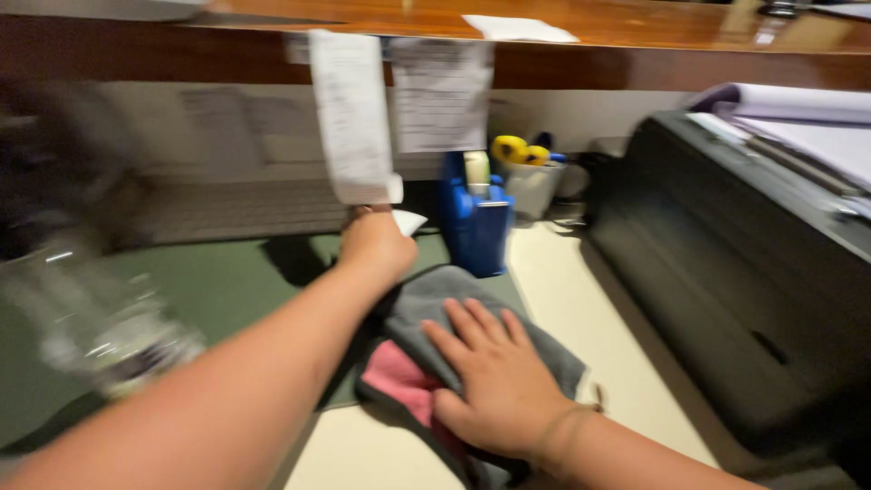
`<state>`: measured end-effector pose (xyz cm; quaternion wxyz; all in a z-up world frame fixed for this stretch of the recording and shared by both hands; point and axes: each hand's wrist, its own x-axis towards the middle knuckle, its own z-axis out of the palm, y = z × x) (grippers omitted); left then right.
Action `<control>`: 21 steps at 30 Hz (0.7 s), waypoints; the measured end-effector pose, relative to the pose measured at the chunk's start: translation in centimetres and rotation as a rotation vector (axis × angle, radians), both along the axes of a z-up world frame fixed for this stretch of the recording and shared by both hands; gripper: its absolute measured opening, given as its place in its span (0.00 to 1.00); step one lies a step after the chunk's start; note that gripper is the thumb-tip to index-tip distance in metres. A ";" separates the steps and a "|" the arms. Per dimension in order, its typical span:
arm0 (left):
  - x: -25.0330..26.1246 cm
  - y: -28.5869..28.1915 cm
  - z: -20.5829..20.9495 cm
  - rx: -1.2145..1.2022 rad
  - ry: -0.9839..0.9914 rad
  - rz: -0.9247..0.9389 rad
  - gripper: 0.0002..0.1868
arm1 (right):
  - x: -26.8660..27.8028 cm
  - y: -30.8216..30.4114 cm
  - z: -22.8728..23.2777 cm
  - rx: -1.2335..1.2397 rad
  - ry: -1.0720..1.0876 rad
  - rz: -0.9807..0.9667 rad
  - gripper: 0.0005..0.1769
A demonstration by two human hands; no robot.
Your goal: The recorder is cleaning a desk surface, moving items like the keyboard and mouse to wipe underneath with a cloth and spray.
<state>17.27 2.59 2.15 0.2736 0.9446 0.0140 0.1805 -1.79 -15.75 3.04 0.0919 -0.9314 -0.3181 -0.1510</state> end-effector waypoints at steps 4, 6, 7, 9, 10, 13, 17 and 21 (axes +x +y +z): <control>-14.2 4.1 3.2 -0.111 0.024 -0.039 0.30 | -0.5 2.4 0.2 -0.011 -0.028 -0.012 0.41; -18.8 6.2 1.4 -0.282 -0.266 -0.203 0.39 | 0.2 5.6 1.7 -0.147 0.166 -0.397 0.40; -20.4 7.2 1.1 -0.276 -0.273 -0.156 0.39 | 2.0 6.3 0.9 -0.152 0.162 -0.350 0.40; -23.5 8.7 0.3 -0.348 -0.259 -0.241 0.35 | 5.5 8.1 -0.7 -0.102 0.028 -0.450 0.35; -24.0 9.6 -0.2 -0.349 -0.269 -0.204 0.35 | 7.9 8.9 -1.8 -0.107 0.022 -0.413 0.35; -24.1 10.8 -0.9 -0.382 -0.289 -0.144 0.34 | 14.1 10.5 -2.7 -0.087 0.020 -0.458 0.38; -23.9 11.1 -1.1 -0.356 -0.242 -0.167 0.34 | 27.0 9.6 -5.0 -0.198 0.327 -0.480 0.34; -24.1 11.0 -1.8 -0.361 -0.207 -0.194 0.33 | 39.2 7.1 -10.5 -0.213 0.394 -0.305 0.38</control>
